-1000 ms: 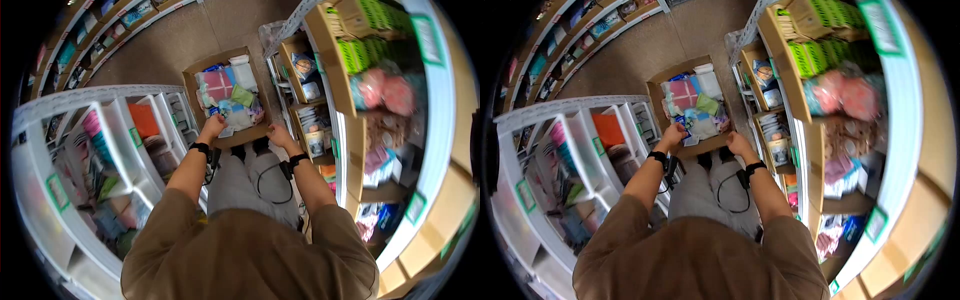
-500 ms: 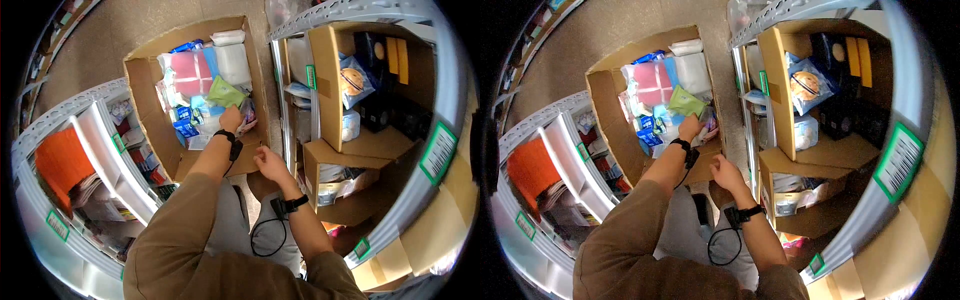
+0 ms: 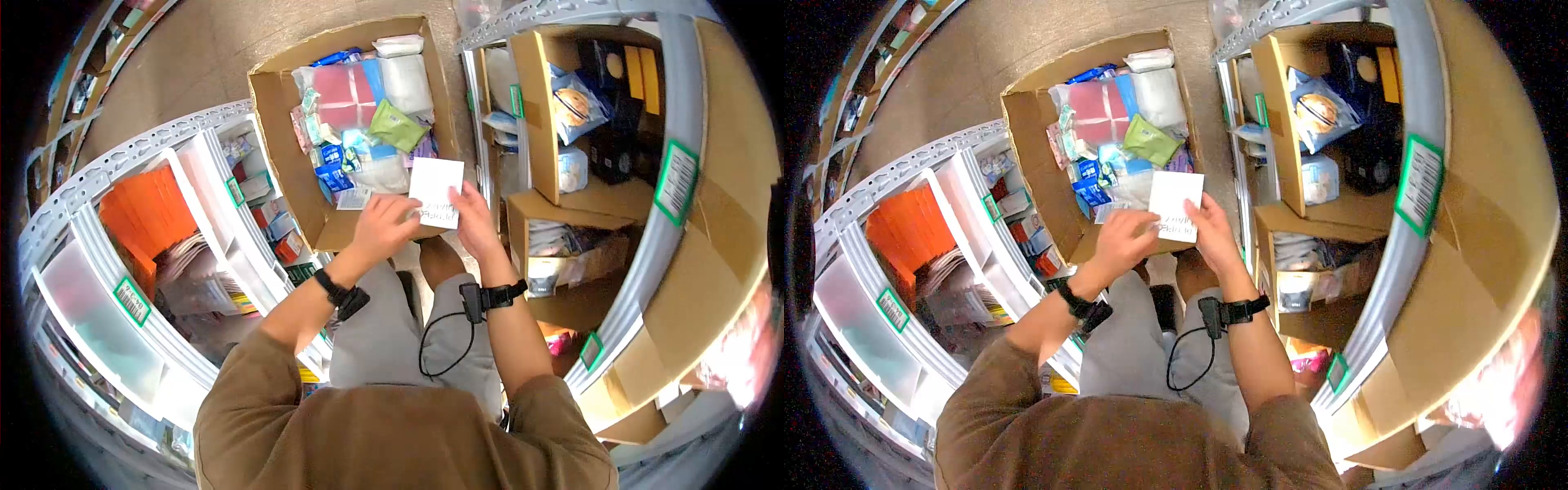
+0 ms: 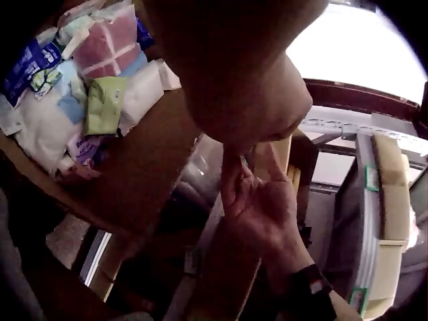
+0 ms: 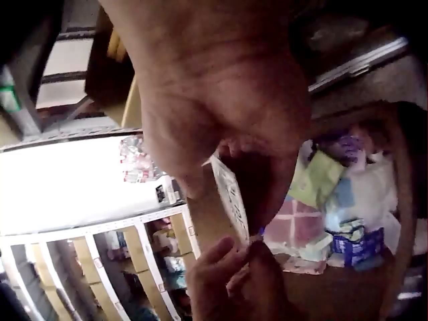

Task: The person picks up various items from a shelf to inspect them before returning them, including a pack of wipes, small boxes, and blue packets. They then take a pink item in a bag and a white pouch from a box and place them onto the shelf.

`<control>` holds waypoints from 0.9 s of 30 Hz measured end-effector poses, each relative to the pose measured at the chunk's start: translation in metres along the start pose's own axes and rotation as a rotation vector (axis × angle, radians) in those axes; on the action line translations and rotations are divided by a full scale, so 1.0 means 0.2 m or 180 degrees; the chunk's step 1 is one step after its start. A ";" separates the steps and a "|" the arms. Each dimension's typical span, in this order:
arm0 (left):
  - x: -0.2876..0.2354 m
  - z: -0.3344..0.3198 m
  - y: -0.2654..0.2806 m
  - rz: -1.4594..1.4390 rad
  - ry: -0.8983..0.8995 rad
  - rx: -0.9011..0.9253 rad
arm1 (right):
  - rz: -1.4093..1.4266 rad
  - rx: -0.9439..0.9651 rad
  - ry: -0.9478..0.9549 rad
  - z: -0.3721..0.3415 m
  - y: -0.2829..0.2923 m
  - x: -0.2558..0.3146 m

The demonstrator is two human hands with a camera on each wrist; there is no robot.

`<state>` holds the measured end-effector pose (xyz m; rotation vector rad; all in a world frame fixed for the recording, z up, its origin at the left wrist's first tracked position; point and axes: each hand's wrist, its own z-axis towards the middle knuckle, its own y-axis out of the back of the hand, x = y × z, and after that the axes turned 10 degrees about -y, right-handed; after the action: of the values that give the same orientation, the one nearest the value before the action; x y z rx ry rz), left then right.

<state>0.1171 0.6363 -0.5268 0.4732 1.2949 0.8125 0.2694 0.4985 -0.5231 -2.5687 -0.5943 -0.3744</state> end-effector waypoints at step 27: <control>1.13 -0.91 -1.03 -0.0164 0.3818 0.2979 | -0.0476 -0.1281 0.0182 -0.09 0.35 -0.13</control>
<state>0.0096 0.6496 -0.8658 0.6990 2.8207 0.3432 0.2778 0.4248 -0.5438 -2.8872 -0.7574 -0.6765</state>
